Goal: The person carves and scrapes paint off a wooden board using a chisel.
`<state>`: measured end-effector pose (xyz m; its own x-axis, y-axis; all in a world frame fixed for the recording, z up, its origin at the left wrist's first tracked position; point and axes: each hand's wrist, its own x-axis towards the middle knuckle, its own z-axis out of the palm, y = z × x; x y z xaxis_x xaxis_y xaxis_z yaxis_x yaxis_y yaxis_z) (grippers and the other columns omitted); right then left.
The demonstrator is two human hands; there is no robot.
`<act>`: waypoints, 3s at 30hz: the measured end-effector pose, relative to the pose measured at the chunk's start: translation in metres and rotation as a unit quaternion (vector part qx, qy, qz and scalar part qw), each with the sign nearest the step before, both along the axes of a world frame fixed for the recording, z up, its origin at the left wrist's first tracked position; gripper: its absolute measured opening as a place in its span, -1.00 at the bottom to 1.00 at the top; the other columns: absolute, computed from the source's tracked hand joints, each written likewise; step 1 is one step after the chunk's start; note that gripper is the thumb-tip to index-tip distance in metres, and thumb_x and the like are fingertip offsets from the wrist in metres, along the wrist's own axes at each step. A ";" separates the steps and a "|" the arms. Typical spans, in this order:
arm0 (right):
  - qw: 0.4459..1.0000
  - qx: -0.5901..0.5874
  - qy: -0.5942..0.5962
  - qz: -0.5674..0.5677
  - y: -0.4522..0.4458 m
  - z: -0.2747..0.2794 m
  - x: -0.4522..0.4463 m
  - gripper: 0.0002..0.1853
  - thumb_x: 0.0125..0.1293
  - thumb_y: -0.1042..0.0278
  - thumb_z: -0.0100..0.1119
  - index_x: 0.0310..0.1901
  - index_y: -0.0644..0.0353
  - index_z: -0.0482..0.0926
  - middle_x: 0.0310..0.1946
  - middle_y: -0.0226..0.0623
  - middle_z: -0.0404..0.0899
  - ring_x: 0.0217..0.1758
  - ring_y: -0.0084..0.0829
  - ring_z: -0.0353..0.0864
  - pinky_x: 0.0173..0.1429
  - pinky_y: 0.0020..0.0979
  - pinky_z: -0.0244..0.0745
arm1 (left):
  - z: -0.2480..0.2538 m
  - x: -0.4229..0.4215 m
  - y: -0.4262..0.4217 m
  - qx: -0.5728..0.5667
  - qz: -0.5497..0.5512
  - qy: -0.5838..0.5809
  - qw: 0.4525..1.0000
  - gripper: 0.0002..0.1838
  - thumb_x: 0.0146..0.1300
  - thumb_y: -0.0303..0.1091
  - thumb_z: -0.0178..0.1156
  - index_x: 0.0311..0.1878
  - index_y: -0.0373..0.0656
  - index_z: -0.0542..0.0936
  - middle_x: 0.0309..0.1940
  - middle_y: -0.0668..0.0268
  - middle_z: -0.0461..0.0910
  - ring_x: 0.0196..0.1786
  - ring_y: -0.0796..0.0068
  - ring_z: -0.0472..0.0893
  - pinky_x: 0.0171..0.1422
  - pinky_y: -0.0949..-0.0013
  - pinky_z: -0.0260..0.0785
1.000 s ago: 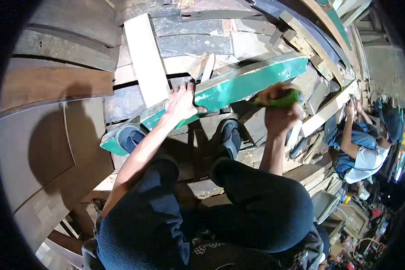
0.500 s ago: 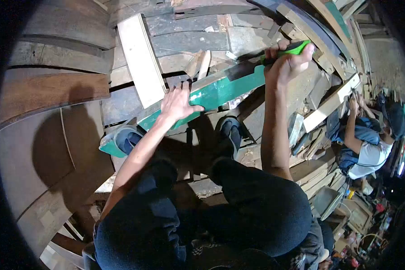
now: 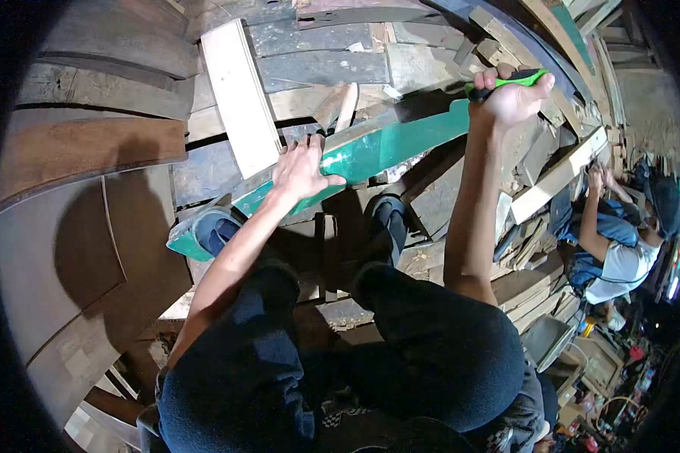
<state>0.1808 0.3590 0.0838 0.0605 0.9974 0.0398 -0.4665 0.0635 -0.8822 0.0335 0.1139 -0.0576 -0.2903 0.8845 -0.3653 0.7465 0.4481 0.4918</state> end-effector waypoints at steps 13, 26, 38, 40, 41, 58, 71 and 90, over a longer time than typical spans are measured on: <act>0.999 -0.007 -0.038 -0.012 -0.003 -0.011 -0.004 -0.50 0.60 -0.16 -0.43 -0.28 0.13 0.24 -0.58 -0.29 0.32 -0.71 -0.42 0.21 -0.60 -0.31 0.24 | 0.003 0.000 0.000 -0.011 -0.001 -0.008 1.000 0.10 -0.14 0.17 0.60 0.35 -0.37 0.36 0.26 -0.22 0.49 0.35 -0.26 0.47 0.42 -0.11 0.34; 0.998 -0.003 -0.039 -0.044 0.000 -0.011 0.002 -0.45 0.60 -0.25 -0.35 -0.26 0.16 0.23 -0.57 -0.27 0.31 -0.71 -0.41 0.22 -0.65 -0.35 0.22 | 0.010 0.000 0.001 -0.014 0.003 -0.012 1.000 0.02 -0.16 0.16 0.61 0.24 -0.35 0.42 0.22 -0.18 0.52 0.28 -0.21 0.53 0.39 -0.08 0.36; 0.998 -0.029 -0.033 -0.044 -0.003 -0.023 -0.004 -0.51 0.62 -0.18 -0.33 -0.22 0.15 0.23 -0.61 -0.28 0.29 -0.76 -0.39 0.22 -0.66 -0.33 0.24 | -0.001 0.003 -0.004 0.028 0.008 0.017 0.999 0.03 -0.16 0.16 0.62 0.25 -0.36 0.41 0.19 -0.18 0.52 0.26 -0.19 0.54 0.35 -0.09 0.40; 0.999 -0.019 0.033 0.000 0.006 -0.018 0.004 -0.48 0.61 -0.21 -0.35 -0.23 0.16 0.20 -0.62 -0.28 0.28 -0.74 -0.37 0.23 -0.66 -0.35 0.25 | 0.003 0.003 -0.003 0.016 0.005 0.013 1.000 0.02 -0.16 0.15 0.61 0.25 -0.34 0.41 0.20 -0.17 0.52 0.26 -0.19 0.54 0.34 -0.09 0.40; 1.000 -0.009 0.020 -0.003 0.007 -0.020 0.003 -0.49 0.61 -0.20 -0.34 -0.21 0.15 0.20 -0.61 -0.29 0.28 -0.73 -0.39 0.23 -0.65 -0.36 0.25 | 0.004 0.002 -0.002 0.012 0.004 0.011 1.000 0.01 -0.15 0.15 0.61 0.26 -0.33 0.41 0.20 -0.16 0.52 0.26 -0.19 0.54 0.34 -0.09 0.40; 0.999 0.015 -0.048 -0.015 -0.013 -0.037 -0.018 -0.65 0.65 0.02 -0.24 -0.21 0.13 0.26 -0.62 -0.30 0.32 -0.77 -0.44 0.25 -0.68 -0.35 0.23 | 0.000 -0.001 0.000 -0.001 0.003 -0.013 1.000 0.08 -0.17 0.18 0.62 0.30 -0.36 0.39 0.24 -0.21 0.50 0.32 -0.23 0.50 0.40 -0.09 0.36; 0.999 -0.018 -0.042 -0.011 -0.005 -0.034 -0.020 -0.60 0.62 -0.09 -0.16 -0.15 0.14 0.24 -0.59 -0.26 0.34 -0.77 -0.44 0.25 -0.70 -0.37 0.27 | -0.010 0.003 -0.003 0.020 0.007 0.023 0.999 0.09 -0.15 0.19 0.61 0.32 -0.37 0.38 0.24 -0.17 0.49 0.33 -0.23 0.49 0.42 -0.11 0.34; 0.994 0.053 -0.087 0.026 -0.023 -0.025 -0.035 -0.60 0.62 -0.01 -0.17 -0.22 0.21 0.29 -0.59 -0.28 0.33 -0.74 -0.45 0.26 -0.68 -0.41 0.25 | -0.004 0.003 -0.003 0.025 0.003 0.023 0.999 0.10 -0.18 0.20 0.60 0.31 -0.39 0.39 0.19 -0.18 0.52 0.29 -0.21 0.52 0.39 -0.08 0.37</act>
<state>0.1456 0.3359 0.0586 -0.0076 0.9885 0.1512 -0.3129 0.1412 -0.9392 0.0368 0.1112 -0.0611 -0.3117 0.8991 -0.3074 0.7659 0.4292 0.4788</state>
